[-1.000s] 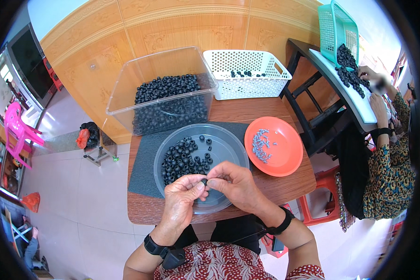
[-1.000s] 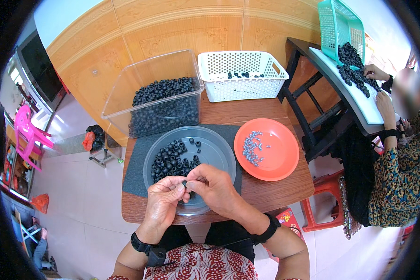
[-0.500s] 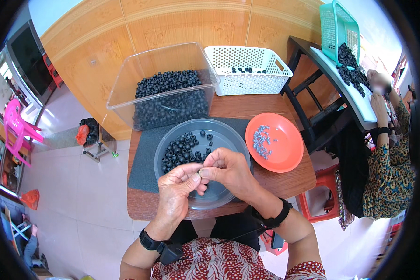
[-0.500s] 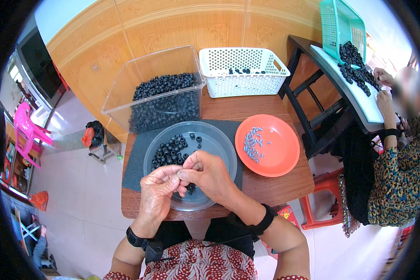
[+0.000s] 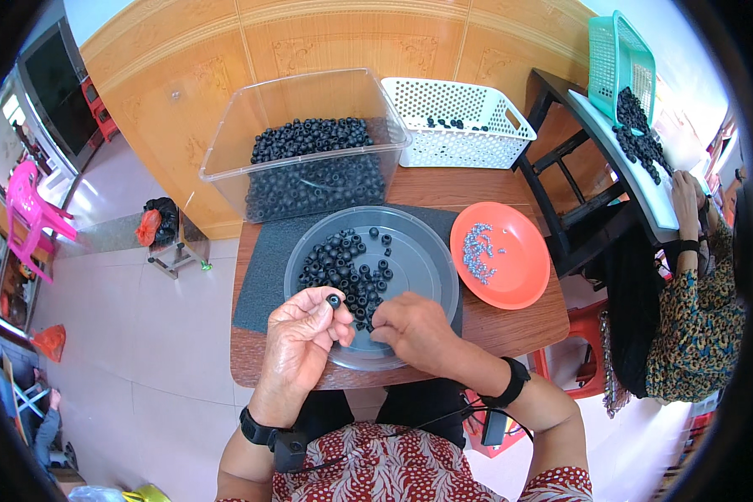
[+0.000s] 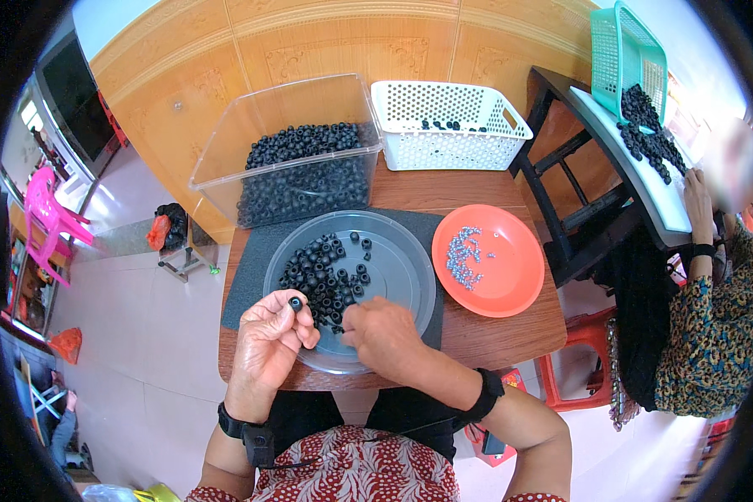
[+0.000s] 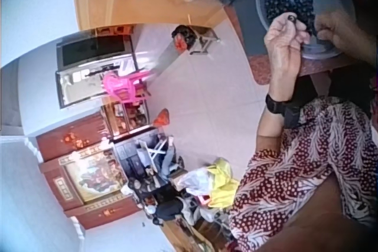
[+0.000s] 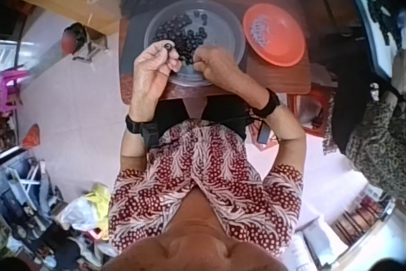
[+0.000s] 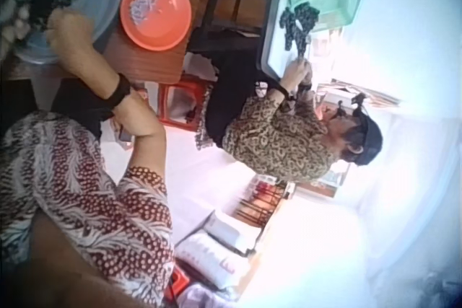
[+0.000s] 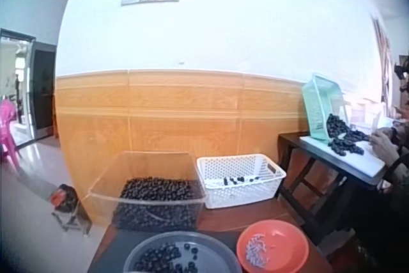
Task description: Sorting and inspecting small black plastic components at a workbench.
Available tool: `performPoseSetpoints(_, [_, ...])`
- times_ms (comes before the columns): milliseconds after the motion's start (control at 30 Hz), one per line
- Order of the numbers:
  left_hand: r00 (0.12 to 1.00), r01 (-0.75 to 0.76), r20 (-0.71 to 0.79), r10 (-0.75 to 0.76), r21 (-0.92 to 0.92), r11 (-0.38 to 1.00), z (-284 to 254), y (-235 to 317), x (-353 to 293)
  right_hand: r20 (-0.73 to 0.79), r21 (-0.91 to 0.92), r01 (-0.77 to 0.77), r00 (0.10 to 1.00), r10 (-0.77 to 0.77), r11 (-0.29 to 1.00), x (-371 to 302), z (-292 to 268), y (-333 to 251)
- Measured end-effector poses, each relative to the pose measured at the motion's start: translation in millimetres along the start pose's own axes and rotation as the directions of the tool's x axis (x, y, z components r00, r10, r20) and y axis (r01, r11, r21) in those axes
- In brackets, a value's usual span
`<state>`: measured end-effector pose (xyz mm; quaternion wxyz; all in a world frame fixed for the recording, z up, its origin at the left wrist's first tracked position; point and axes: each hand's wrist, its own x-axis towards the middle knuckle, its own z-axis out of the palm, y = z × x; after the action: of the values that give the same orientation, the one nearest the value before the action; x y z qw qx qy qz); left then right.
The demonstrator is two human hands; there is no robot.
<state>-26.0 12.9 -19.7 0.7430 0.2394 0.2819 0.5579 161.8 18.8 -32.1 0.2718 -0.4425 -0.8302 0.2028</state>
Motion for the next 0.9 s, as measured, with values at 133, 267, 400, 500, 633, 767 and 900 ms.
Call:
performPoseSetpoints(133, [1.0,0.007,0.013,-0.007,-0.014,1.0,0,-2,0,0.111,-0.24,-0.011,0.993,0.038,0.971,1,7,-15])
performPoseSetpoints(267, [1.0,0.008,-0.005,-0.008,0.013,1.0,-4,-3,-2,0.166,-0.343,0.033,0.986,0.027,0.939,5,16,-16])
performPoseSetpoints(400, [1.0,0.002,-0.004,-0.002,0.046,0.999,-3,-4,-4,0.176,-0.32,0.057,0.984,0.0,0.946,3,13,-13])
performPoseSetpoints(500, [1.0,0.014,-0.003,-0.014,0.085,0.996,0,-6,-5,0.014,-0.151,0.0,1.0,0.002,0.989,-5,6,-6])
performPoseSetpoints(633, [0.998,0.06,-0.017,-0.058,0.111,0.992,5,-9,-7,-0.155,0.123,-0.018,0.987,0.037,0.992,-5,-15,-10])
performPoseSetpoints(767, [0.993,0.113,-0.026,-0.111,0.08,0.99,11,-14,-7,-0.25,0.396,0.002,0.963,0.105,0.918,-4,-25,-17])
performPoseSetpoints(900, [0.992,0.121,0.032,-0.123,0.057,0.991,14,-19,-7,-0.222,0.517,-0.073,0.951,0.216,0.853,-7,-26,-25])
